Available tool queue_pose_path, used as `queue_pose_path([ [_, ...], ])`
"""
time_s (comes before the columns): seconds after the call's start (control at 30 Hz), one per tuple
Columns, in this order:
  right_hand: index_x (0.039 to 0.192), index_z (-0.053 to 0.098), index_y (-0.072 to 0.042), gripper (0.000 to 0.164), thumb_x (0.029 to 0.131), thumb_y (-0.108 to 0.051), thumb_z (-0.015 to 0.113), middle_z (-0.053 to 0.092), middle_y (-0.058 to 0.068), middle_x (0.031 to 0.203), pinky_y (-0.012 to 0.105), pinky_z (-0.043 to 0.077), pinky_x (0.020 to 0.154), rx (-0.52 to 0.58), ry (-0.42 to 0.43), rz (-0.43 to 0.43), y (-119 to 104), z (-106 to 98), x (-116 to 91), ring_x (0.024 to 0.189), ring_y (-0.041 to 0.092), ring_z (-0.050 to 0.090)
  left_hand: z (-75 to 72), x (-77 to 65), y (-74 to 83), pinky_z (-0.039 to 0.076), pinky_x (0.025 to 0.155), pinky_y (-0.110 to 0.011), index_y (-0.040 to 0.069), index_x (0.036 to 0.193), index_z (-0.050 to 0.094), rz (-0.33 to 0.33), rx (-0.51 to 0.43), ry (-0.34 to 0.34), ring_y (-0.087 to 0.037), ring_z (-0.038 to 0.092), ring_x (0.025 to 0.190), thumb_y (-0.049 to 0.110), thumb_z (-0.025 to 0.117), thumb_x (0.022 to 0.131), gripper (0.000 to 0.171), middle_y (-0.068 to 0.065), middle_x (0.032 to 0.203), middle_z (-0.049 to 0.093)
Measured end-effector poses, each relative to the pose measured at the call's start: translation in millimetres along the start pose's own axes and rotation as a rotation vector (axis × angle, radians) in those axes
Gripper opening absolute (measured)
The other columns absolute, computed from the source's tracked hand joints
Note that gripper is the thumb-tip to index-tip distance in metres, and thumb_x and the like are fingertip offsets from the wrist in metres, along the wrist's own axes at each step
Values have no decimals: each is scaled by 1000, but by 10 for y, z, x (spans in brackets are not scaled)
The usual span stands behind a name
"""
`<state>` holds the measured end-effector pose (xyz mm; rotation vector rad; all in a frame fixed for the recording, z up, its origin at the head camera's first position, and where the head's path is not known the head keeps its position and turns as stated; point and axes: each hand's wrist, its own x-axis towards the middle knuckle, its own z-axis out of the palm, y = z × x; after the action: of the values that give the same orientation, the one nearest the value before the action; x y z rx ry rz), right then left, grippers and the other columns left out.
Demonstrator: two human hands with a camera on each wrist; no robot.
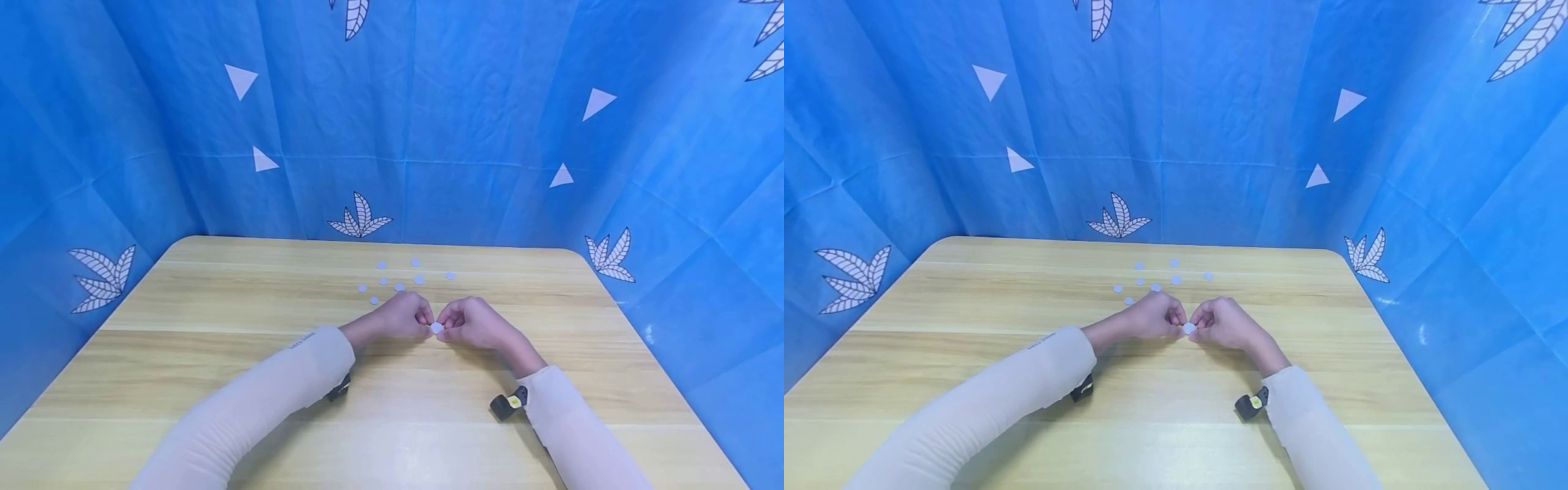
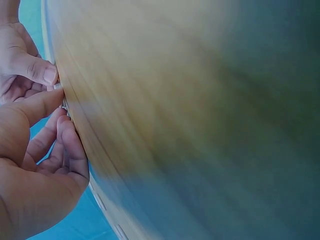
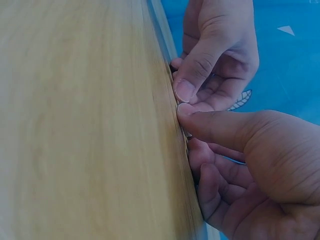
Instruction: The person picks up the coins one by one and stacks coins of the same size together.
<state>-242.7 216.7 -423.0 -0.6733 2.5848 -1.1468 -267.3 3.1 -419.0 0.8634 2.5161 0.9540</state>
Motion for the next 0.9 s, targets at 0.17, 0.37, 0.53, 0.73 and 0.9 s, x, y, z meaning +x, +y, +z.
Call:
queue_pose_path([
  [0.17,96,74,-5,16,86,-13,83,70,-1,81,31,55,72,-7,1,5,-13,0,-2,77,16,65,-2,1,2,53,78,-23,5,97,74,2,-3,0,-12,61,83,8,80,86,13,1,85,67],
  [0.37,94,75,-6,14,85,-11,83,70,-1,79,32,56,72,-16,6,8,-19,-1,0,75,15,65,-4,2,15,53,78,-23,6,96,74,-8,-9,-6,-12,61,82,7,80,86,12,1,85,67],
  [0.53,94,76,-6,13,85,-11,83,71,-2,79,33,56,72,-9,8,22,-8,1,6,75,15,66,-5,2,24,53,78,-23,7,95,73,-23,-14,-7,-12,61,84,7,79,86,10,1,86,67],
  [0.73,94,76,-6,12,84,-9,83,72,-2,79,35,56,73,0,11,35,-10,4,10,75,15,67,-3,1,29,53,79,-24,7,95,73,-36,-15,-7,-12,61,84,7,79,86,10,1,86,67],
  [0.9,94,77,-6,12,84,-9,83,72,-2,79,34,56,73,-2,15,34,-12,5,7,75,14,67,3,11,28,53,79,-24,7,94,73,-33,-8,-4,-12,61,84,7,80,86,10,2,86,67],
])
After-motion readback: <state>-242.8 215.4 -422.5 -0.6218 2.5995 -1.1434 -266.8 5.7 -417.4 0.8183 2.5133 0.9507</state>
